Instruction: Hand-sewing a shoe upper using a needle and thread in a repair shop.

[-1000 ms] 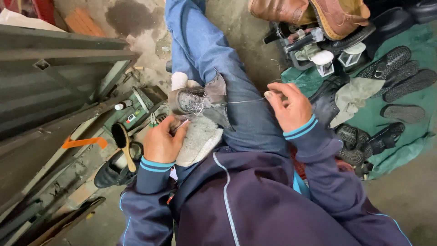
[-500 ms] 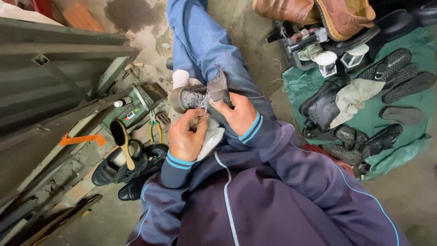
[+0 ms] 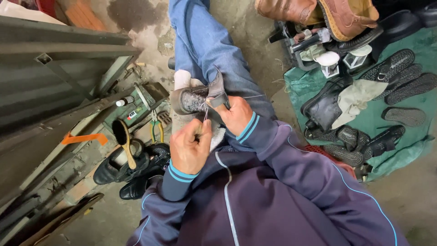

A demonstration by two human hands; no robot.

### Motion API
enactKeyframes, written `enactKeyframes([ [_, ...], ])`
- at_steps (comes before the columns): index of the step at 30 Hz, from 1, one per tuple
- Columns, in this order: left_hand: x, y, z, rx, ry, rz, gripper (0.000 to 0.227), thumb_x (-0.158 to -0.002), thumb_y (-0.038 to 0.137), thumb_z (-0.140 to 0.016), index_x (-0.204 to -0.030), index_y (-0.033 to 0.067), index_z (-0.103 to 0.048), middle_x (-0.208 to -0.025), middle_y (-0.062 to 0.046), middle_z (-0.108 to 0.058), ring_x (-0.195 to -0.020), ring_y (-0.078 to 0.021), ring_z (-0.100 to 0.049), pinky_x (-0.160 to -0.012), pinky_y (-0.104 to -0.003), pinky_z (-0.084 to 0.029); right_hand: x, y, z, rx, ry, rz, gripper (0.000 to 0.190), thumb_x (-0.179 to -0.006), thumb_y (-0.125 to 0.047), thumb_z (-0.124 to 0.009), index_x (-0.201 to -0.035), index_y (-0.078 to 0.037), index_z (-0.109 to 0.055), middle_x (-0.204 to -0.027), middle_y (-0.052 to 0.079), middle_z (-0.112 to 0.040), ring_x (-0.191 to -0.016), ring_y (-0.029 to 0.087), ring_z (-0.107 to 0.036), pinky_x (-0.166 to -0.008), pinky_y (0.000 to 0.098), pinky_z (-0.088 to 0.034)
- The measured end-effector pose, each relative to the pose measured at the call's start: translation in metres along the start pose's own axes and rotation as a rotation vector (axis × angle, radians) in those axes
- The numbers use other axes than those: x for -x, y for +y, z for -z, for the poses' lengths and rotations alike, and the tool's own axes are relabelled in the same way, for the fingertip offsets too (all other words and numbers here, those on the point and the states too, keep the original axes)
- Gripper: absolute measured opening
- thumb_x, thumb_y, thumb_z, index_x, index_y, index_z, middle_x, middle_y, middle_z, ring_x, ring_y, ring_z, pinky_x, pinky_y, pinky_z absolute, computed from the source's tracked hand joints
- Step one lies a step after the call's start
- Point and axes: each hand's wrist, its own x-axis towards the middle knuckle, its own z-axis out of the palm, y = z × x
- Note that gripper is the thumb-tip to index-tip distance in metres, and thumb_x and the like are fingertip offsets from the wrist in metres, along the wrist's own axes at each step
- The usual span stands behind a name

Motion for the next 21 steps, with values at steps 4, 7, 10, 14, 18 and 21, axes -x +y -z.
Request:
enactKeyframes([
  [4,0.001,-0.003,0.005,-0.071,-0.03,0.006,0.045,-0.099,0.017,-0.069,-0.061,0.0145,-0.045,-0.044,-0.002,-0.046,-0.043,-0.034,-0.054,-0.042,-0.031,-0.04,0.001,-0.002,0.007,-0.046,0.015,0.044,0.043,-0.097,-0.04,-0.069,-0.066,-0.011,-0.065,-0.057,0.004,-0.06,-0.06,0.017,-0.058,-0.068,0.0301,-0.054],
  [7,-0.004,-0.002,0.016,-0.241,-0.103,0.002,0.045,-0.099,0.027,-0.07,-0.062,0.0132,-0.047,-0.047,-0.011,-0.048,-0.051,-0.0428,-0.056,-0.043,-0.045,-0.04,-0.001,-0.002,0.012,-0.048,0.006,0.115,0.033,-0.096,-0.039,-0.071,-0.079,-0.01,-0.07,-0.071,0.011,-0.065,-0.072,0.023,-0.065,-0.076,0.0353,-0.055],
  [10,-0.003,-0.019,0.019,-0.314,-0.149,0.042,0.05,-0.106,0.026,-0.059,-0.058,0.014,-0.056,-0.043,-0.003,-0.052,-0.038,-0.0219,-0.052,-0.044,-0.031,-0.043,0.001,0.001,0.017,-0.027,0.042,0.218,0.03,-0.096,-0.038,-0.074,-0.086,-0.01,-0.071,-0.085,0.014,-0.067,-0.08,0.031,-0.068,-0.082,0.0386,-0.055],
  [14,0.003,-0.041,0.014,-0.684,-0.146,0.101,0.033,-0.097,0.04,-0.069,-0.075,0.0152,-0.063,-0.064,-0.007,-0.062,-0.058,-0.0352,-0.066,-0.053,-0.048,-0.052,0.012,0.005,0.033,0.141,-0.036,0.173,0.035,-0.098,-0.041,-0.069,-0.085,-0.009,-0.072,-0.079,0.016,-0.073,-0.084,0.04,-0.073,-0.075,0.0458,-0.058],
  [18,-0.011,-0.007,0.013,-0.596,-0.127,0.015,0.031,-0.092,0.023,-0.073,-0.121,0.0114,-0.068,-0.092,-0.012,-0.069,-0.074,-0.04,-0.07,-0.061,-0.055,-0.056,0.014,0.041,0.053,0.217,-0.063,0.165,0.037,-0.1,-0.045,-0.067,-0.084,-0.011,-0.072,-0.075,0.011,-0.074,-0.076,0.033,-0.074,-0.072,0.0439,-0.059],
  [21,-0.017,0.0,0.006,-0.492,-0.1,-0.051,0.027,-0.101,0.014,-0.065,-0.126,0.004,-0.066,-0.093,-0.013,-0.067,-0.074,-0.0402,-0.069,-0.061,-0.051,-0.056,0.019,0.058,0.07,-0.004,-0.073,0.078,0.036,-0.101,-0.037,-0.069,-0.08,-0.008,-0.07,-0.069,0.011,-0.074,-0.066,0.02,-0.074,-0.069,0.0332,-0.061],
])
